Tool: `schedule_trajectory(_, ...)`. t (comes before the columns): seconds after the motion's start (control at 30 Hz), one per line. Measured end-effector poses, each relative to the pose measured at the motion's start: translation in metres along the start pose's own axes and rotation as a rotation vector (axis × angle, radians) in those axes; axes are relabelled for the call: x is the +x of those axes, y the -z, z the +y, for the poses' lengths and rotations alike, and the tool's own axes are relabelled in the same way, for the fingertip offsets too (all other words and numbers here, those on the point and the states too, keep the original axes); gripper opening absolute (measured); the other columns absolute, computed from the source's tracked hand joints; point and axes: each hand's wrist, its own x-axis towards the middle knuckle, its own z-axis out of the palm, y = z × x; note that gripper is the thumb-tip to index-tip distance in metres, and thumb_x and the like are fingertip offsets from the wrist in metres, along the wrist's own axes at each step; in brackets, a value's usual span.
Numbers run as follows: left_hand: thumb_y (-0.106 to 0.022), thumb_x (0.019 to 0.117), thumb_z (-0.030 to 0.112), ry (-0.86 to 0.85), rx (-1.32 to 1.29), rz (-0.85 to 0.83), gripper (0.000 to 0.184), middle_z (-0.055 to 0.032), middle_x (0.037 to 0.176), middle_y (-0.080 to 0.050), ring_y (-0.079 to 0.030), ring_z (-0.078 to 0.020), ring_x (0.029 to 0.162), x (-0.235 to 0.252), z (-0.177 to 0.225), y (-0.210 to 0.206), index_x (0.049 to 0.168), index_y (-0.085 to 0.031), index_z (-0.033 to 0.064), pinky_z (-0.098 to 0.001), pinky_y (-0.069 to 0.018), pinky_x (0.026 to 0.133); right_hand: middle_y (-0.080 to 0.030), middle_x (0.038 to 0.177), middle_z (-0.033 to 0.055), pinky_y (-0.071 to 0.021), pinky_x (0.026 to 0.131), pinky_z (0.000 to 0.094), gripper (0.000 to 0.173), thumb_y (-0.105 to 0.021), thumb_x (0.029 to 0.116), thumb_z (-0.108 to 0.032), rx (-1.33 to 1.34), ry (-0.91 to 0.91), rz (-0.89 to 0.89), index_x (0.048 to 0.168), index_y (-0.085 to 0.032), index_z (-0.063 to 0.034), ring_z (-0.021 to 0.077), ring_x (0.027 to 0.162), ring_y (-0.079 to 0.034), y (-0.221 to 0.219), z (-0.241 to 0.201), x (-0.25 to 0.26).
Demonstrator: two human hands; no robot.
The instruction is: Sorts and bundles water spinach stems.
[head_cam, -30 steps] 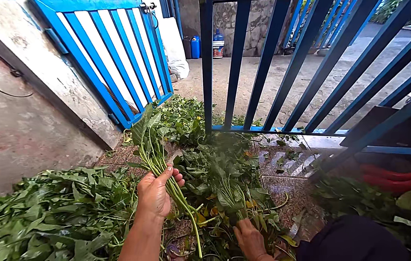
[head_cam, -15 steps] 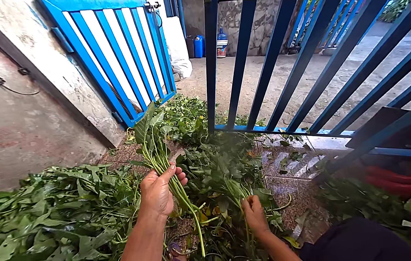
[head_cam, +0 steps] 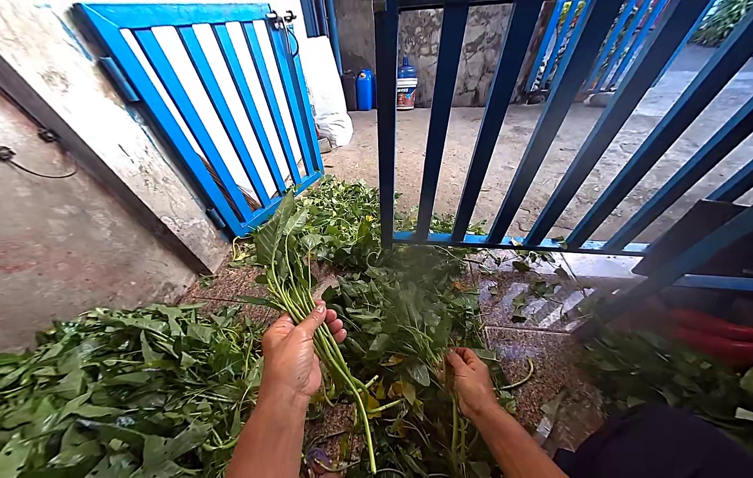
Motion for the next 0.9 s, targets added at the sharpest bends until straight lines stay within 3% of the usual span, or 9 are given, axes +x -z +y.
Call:
schedule_trajectory(0.1,-0.059,0.1021,0.005,0.001,-0.005,-0.001,0.013,-0.0146,0.082,-0.069,-0.071,-0.0226,0.065,0.001,-0.001,0.000,0.113,-0.061,-0.0022,-0.0374,-0.0633,0.060,-0.064,0.094,0.0210,-0.0604,0.067,0.0446,0.029,-0.040,0.1111,-0.014,-0.174,-0.094,0.134,0.130,-0.046,0.0060,0.0285,0.074,-0.069,0.007,0.022,0.020)
schedule_trajectory(0.17,-0.058,0.1025,0.004,-0.002,-0.004,0.000,0.013,-0.0144,0.082,-0.069,-0.071,-0.0224,0.065,0.000,0.000,0.000,0.114,-0.061,-0.0022,-0.0374,-0.0634,0.060,-0.064,0.117,0.0277,-0.0592,0.082,0.0523,0.041,-0.049,0.1021,-0.005,-0.405,-0.166,0.217,0.141,-0.041,0.0032,0.0374,0.099,-0.070,0.018,0.036,0.032)
schedule_trajectory(0.27,-0.059,0.1021,0.005,-0.003,-0.012,0.002,0.013,-0.0145,0.083,-0.069,-0.071,-0.0228,0.065,0.000,0.000,0.002,0.113,-0.061,-0.0022,-0.0378,-0.0633,0.060,-0.050,0.141,0.0293,-0.0463,0.105,0.0575,0.046,-0.062,0.0893,0.000,-0.807,-0.078,0.291,0.135,-0.057,-0.0031,0.0450,0.133,-0.050,0.024,0.038,0.022)
schedule_trajectory(0.37,-0.059,0.1019,0.005,-0.001,-0.022,0.005,0.014,-0.0146,0.083,-0.069,-0.071,-0.0227,0.065,-0.001,0.000,0.002,0.114,-0.061,-0.0020,-0.0378,-0.0633,0.060,-0.051,0.143,0.0238,-0.0445,0.105,0.0589,0.029,-0.061,0.0923,-0.005,-1.003,0.072,0.322,0.118,-0.073,-0.0106,0.0440,0.136,-0.045,0.024,0.054,0.008)
schedule_trajectory(0.5,-0.058,0.1020,0.004,-0.001,-0.022,0.006,0.013,-0.0146,0.083,-0.069,-0.071,-0.0232,0.066,0.000,0.001,0.001,0.113,-0.061,-0.0020,-0.0385,-0.0637,0.061,-0.057,0.138,0.0223,-0.0446,0.102,0.0605,0.035,-0.061,0.0971,-0.026,-1.170,0.249,0.308,0.126,-0.069,-0.0087,0.0432,0.133,-0.050,0.030,0.084,0.009)
schedule_trajectory(0.57,-0.058,0.1021,0.005,0.002,-0.016,0.002,0.013,-0.0149,0.083,-0.070,-0.071,-0.0233,0.065,-0.001,0.001,0.001,0.113,-0.061,-0.0021,-0.0384,-0.0636,0.061,-0.058,0.137,0.0202,-0.0446,0.102,0.0593,0.035,-0.060,0.1004,-0.032,-1.241,0.220,0.262,0.128,-0.071,-0.0128,0.0414,0.133,-0.050,0.034,0.084,0.012)
schedule_trajectory(0.67,-0.058,0.1022,0.005,-0.005,-0.017,-0.004,0.012,-0.0154,0.083,-0.070,-0.072,-0.0235,0.065,-0.001,0.002,0.000,0.112,-0.061,-0.0025,-0.0380,-0.0635,0.059,-0.070,0.118,0.0174,-0.0484,0.100,0.0554,0.030,-0.056,0.1038,-0.025,-1.016,0.389,0.200,0.121,-0.073,-0.0080,0.0350,0.116,-0.064,0.031,0.067,0.007)
schedule_trajectory(0.77,-0.057,0.1028,0.003,0.004,0.002,-0.016,0.012,-0.0160,0.083,-0.070,-0.071,-0.0244,0.065,0.000,-0.001,0.001,0.112,-0.061,-0.0031,-0.0381,-0.0635,0.060,-0.071,0.086,0.0105,-0.0598,0.071,0.0433,0.026,-0.054,0.1028,-0.017,-0.622,0.704,0.156,0.113,-0.070,0.0006,0.0214,0.073,-0.069,0.020,0.047,-0.012)
schedule_trajectory(0.9,-0.056,0.1029,0.001,0.030,-0.007,-0.061,0.012,-0.0176,0.081,-0.069,-0.071,-0.0260,0.066,-0.001,-0.004,-0.006,0.112,-0.059,-0.0062,-0.0381,-0.0636,0.061,-0.056,0.069,0.0007,-0.0465,0.055,0.0264,0.027,-0.050,0.1067,-0.018,-0.225,0.402,-0.048,0.112,-0.064,0.0044,0.0076,0.056,-0.051,0.008,-0.006,-0.040)
